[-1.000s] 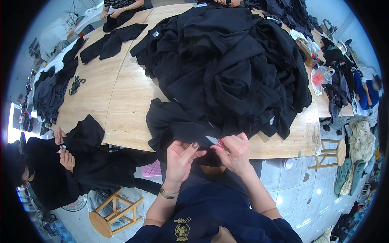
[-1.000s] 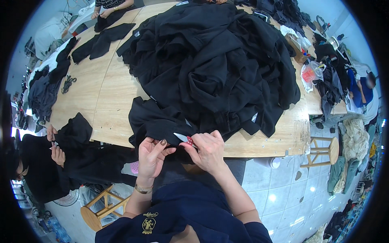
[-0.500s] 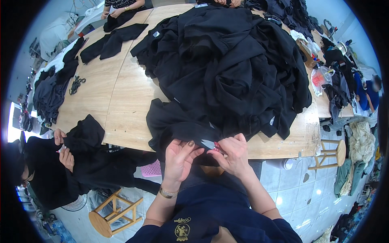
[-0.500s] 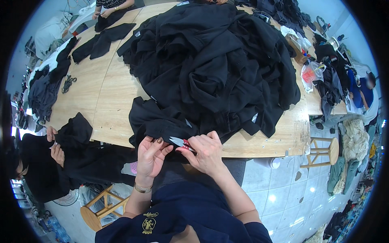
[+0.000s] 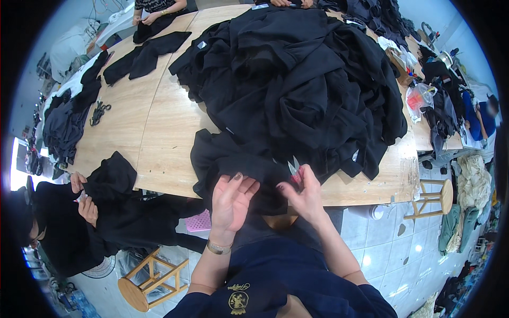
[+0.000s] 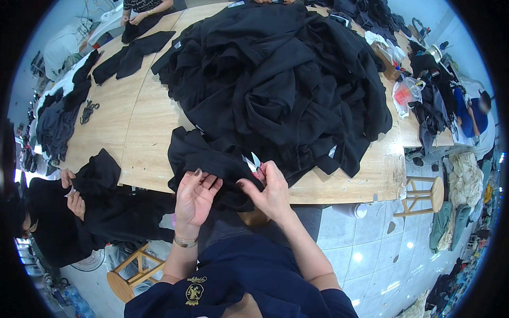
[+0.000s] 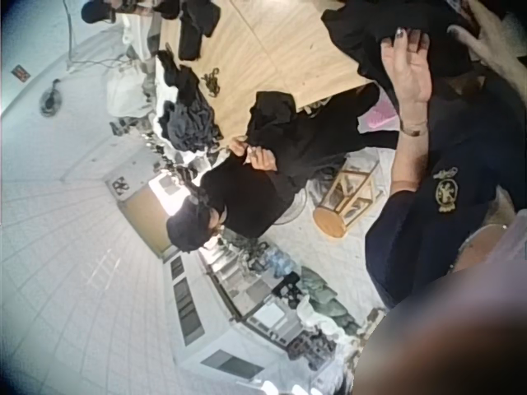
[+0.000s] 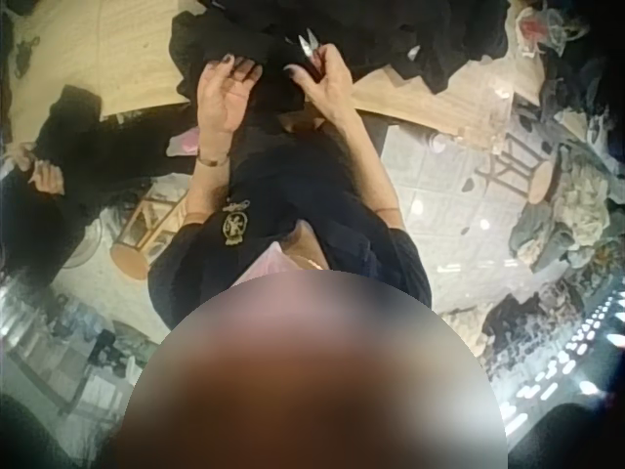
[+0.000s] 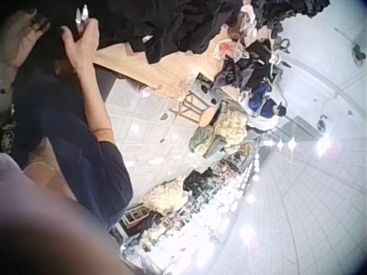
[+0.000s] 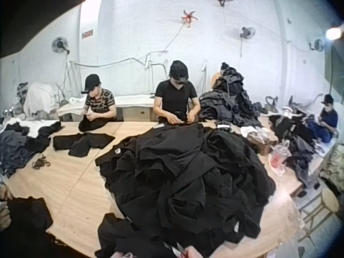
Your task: Using small scissors or snippers to trim loose threads and excess fabric from black garments on a production workbench.
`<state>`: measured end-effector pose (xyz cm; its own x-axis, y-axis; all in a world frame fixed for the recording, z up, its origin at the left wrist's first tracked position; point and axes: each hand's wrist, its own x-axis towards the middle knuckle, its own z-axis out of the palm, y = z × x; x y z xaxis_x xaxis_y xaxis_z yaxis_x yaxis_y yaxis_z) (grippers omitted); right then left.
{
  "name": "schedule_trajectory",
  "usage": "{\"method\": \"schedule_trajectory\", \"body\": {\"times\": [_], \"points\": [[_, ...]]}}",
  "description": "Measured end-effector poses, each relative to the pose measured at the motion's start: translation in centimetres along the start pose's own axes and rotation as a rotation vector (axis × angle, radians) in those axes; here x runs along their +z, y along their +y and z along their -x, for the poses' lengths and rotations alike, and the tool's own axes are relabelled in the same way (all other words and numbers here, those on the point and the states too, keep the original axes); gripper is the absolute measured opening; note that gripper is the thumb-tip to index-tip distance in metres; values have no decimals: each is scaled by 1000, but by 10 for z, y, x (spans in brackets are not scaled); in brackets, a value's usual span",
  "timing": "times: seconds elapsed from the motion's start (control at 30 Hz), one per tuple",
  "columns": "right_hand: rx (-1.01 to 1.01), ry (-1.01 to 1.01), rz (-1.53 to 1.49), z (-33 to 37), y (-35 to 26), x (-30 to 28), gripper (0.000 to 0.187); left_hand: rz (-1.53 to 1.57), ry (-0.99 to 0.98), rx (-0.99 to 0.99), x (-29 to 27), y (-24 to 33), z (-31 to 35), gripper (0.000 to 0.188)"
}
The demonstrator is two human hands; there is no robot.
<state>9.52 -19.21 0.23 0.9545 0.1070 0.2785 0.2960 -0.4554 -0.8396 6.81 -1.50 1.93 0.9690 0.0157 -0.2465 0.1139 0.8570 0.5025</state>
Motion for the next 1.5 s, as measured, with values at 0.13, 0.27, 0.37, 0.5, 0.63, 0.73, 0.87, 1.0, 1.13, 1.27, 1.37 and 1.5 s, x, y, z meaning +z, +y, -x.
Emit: {"method": "schedule_trajectory", "body": {"times": [0.13,0.27,0.37,0.5,0.63,0.73,0.87,1.0,1.13,1.27,1.37,1.5], "points": [[150,-108,-211,8,14,12,34,-103,2,169,9,-13,-6,27],[253,-150,-492,12,18,10,23,-742,113,428,4,-19,-13,30],[353,-165,-730,6,8,1,20,-988,133,205,-6,3,-9,19],[399,-26,-950,6,20,-3,29,-1008,167,91,1,31,2,7],[474,-9,-1023,6,19,-10,29,-543,212,594,-17,67,15,6],[496,-9,-1058,8,22,-6,30,-518,319,798,-20,75,20,8],[479,-16,-1066,8,21,-2,30,-1525,243,1115,-8,51,21,24],[459,-43,-1031,8,20,-6,30,-1981,-206,976,17,27,1,40],[442,-44,-998,9,19,-5,29,-1991,-377,1015,18,26,-17,32],[452,-35,-1010,11,22,-2,29,-1635,-385,763,14,31,-19,26],[452,-54,-983,13,24,2,29,-1453,-357,672,9,36,-16,20],[447,-67,-1004,13,27,5,28,-1110,-132,681,-11,39,-11,13]]}}
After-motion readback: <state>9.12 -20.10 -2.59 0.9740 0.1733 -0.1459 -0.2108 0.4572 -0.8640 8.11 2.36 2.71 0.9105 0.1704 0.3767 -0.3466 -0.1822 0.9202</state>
